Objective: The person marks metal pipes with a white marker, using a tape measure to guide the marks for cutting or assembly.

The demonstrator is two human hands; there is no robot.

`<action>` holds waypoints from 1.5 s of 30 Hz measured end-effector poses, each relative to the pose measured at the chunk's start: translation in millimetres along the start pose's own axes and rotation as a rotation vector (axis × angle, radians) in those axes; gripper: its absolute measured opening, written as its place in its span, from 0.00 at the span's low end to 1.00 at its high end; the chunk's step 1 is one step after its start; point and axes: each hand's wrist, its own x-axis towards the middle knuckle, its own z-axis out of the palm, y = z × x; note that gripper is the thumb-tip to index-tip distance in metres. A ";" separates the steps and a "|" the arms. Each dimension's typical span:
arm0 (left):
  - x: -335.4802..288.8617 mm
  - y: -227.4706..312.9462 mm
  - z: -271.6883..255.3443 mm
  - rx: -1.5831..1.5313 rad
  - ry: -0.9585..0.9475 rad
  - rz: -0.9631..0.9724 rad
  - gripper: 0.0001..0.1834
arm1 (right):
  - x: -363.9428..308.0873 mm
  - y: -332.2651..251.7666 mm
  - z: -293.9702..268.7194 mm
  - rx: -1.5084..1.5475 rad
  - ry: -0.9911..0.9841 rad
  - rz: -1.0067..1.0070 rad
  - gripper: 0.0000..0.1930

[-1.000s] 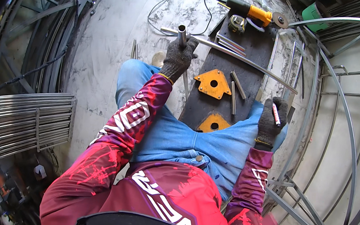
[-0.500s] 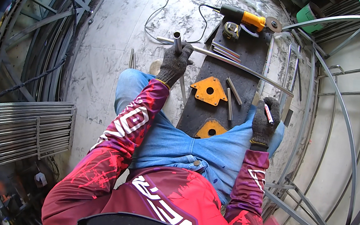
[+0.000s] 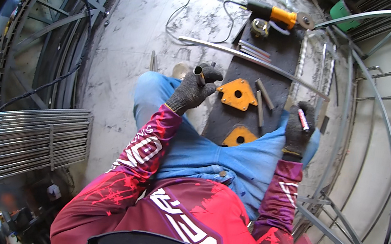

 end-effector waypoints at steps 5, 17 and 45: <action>-18.2 36.2 -40.3 0.423 -0.003 0.071 0.10 | 4.7 11.1 -1.7 -0.066 -0.038 -0.097 0.07; -65.0 10.6 -81.6 0.066 -0.110 -0.144 0.11 | 7.8 15.1 -3.7 -0.178 -0.100 -0.137 0.09; 138.1 179.4 -21.6 -0.118 0.041 0.268 0.14 | 33.7 10.6 -29.2 0.932 0.345 0.474 0.09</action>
